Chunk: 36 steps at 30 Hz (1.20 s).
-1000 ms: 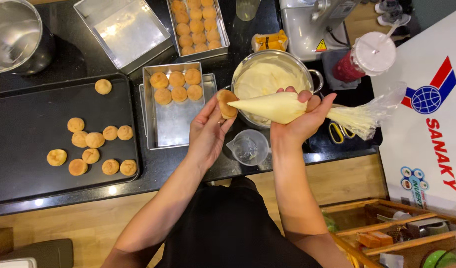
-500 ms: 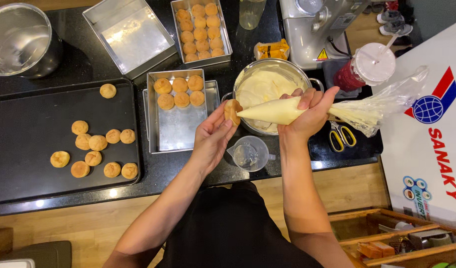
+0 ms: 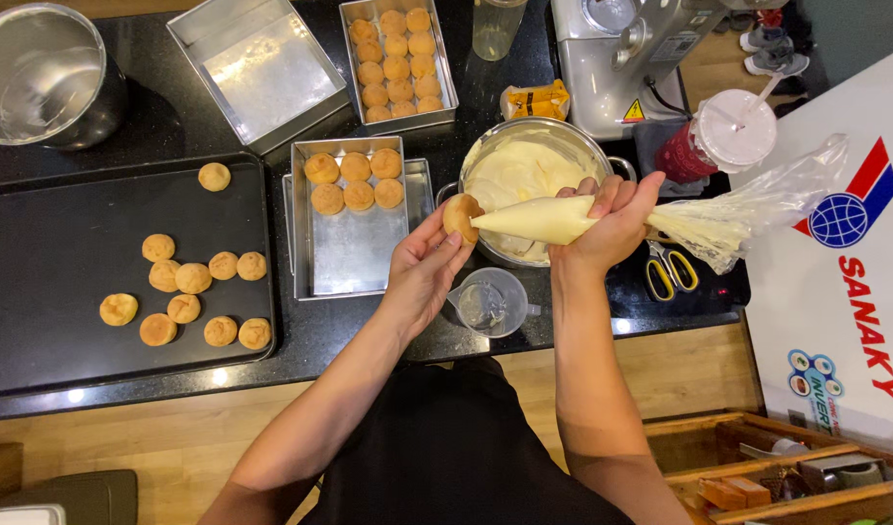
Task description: The person fills small round pastries with a white cream using a piping bag. They pick up each pastry from a tray, squeeze the cream into the center, and place the filled pastry into a metal container. The person refills the piping bag from a large mixing bowl during the process.
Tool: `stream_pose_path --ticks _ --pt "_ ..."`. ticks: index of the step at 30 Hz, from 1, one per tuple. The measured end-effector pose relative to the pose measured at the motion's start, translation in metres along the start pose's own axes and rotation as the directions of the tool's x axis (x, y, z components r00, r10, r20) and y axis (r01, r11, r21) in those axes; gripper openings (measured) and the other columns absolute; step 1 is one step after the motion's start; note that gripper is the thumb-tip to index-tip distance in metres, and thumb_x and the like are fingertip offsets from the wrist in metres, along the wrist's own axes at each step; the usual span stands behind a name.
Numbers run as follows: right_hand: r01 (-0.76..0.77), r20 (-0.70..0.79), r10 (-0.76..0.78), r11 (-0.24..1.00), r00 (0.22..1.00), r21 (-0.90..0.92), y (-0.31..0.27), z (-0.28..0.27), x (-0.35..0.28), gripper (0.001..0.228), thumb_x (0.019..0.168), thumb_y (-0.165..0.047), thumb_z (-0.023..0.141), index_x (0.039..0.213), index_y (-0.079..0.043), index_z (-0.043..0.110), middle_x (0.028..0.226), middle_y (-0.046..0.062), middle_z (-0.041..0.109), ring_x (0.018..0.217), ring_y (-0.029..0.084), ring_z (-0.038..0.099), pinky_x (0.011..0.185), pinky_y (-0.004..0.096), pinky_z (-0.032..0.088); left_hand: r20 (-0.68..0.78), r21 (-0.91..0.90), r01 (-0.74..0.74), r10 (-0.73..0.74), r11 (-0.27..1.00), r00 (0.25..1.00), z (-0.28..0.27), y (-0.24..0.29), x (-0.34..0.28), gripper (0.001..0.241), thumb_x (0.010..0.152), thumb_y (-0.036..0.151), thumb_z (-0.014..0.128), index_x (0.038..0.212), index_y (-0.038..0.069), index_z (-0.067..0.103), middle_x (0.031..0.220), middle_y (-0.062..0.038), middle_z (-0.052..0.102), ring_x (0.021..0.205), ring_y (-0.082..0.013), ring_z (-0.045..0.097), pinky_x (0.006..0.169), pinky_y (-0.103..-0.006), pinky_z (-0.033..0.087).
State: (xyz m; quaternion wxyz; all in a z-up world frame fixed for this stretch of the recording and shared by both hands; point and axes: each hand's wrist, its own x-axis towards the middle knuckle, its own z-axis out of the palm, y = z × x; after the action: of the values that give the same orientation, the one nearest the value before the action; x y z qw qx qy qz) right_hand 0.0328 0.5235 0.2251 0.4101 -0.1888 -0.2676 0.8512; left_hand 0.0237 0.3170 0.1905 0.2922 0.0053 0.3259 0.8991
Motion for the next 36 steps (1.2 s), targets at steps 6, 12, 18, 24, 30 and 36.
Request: stream_pose_path --ticks 6,12,18,24,30,36 --pt "0.011 0.009 -0.011 1.0 1.0 -0.006 0.0 -0.001 -0.001 0.061 0.108 -0.046 0.048 0.059 -0.019 0.022 0.053 -0.001 0.027 0.052 0.017 0.031 0.05 0.035 0.037 0.002 -0.014 0.02 -0.02 1.0 1.0 -0.003 -0.003 0.003 0.052 0.102 -0.004 0.049 0.154 -0.003 0.04 0.147 -0.016 0.055 0.136 -0.0222 0.054 0.119 -0.036 0.044" --pt "0.029 0.044 -0.029 1.0 0.999 -0.008 0.0 -0.003 -0.001 0.062 0.109 -0.044 0.049 0.059 -0.02 0.021 0.053 -0.001 0.026 0.048 0.016 0.026 0.048 0.034 0.031 0.001 -0.027 0.04 -0.04 0.999 0.999 -0.006 -0.006 0.006 0.051 0.103 -0.004 0.05 0.153 -0.002 0.042 0.145 -0.016 0.056 0.133 -0.0217 0.056 0.118 -0.0357 0.045" --pt "0.023 0.043 -0.023 1.0 0.999 0.007 -0.004 -0.007 0.001 0.061 0.108 -0.042 0.05 0.059 -0.02 0.021 0.053 -0.002 0.024 0.046 0.015 0.022 0.046 0.032 0.025 -0.01 0.005 0.066 -0.066 0.998 0.998 -0.003 -0.006 0.005 0.051 0.103 -0.003 0.05 0.153 -0.002 0.043 0.145 -0.016 0.057 0.132 -0.0213 0.057 0.116 -0.0354 0.047" --pt "0.052 0.049 -0.052 0.999 0.997 -0.003 -0.01 -0.009 0.004 0.061 0.107 -0.042 0.05 0.059 -0.02 0.021 0.052 -0.002 0.024 0.044 0.014 0.021 0.044 0.031 0.025 -0.014 0.044 0.086 -0.085 0.995 0.996 0.0 -0.009 0.007 0.051 0.102 -0.001 0.052 0.152 -0.001 0.043 0.143 -0.015 0.058 0.132 -0.0213 0.058 0.116 -0.0354 0.048" --pt "0.088 -0.025 -0.089 0.995 0.996 -0.046 -0.015 -0.015 0.006 0.058 0.107 -0.042 0.052 0.061 -0.019 0.025 0.054 -0.001 0.027 0.049 0.015 0.028 0.049 0.034 0.035 -0.006 0.104 0.118 -0.118 0.988 0.993 -0.003 -0.017 0.013 0.05 0.103 0.005 0.056 0.151 0.001 0.046 0.139 -0.011 0.061 0.13 -0.0188 0.059 0.116 -0.0357 0.047" --pt "0.087 -0.113 -0.085 0.996 0.99 0.014 -0.014 -0.033 0.022 0.056 0.106 -0.039 0.054 0.061 -0.02 0.026 0.056 0.0 0.031 0.054 0.015 0.033 0.053 0.033 0.034 -0.048 0.215 0.122 -0.114 0.969 0.992 -0.008 -0.029 0.019 0.044 0.103 0.017 0.061 0.143 0.002 0.055 0.132 -0.009 0.065 0.123 -0.0177 0.062 0.111 -0.0354 0.05"
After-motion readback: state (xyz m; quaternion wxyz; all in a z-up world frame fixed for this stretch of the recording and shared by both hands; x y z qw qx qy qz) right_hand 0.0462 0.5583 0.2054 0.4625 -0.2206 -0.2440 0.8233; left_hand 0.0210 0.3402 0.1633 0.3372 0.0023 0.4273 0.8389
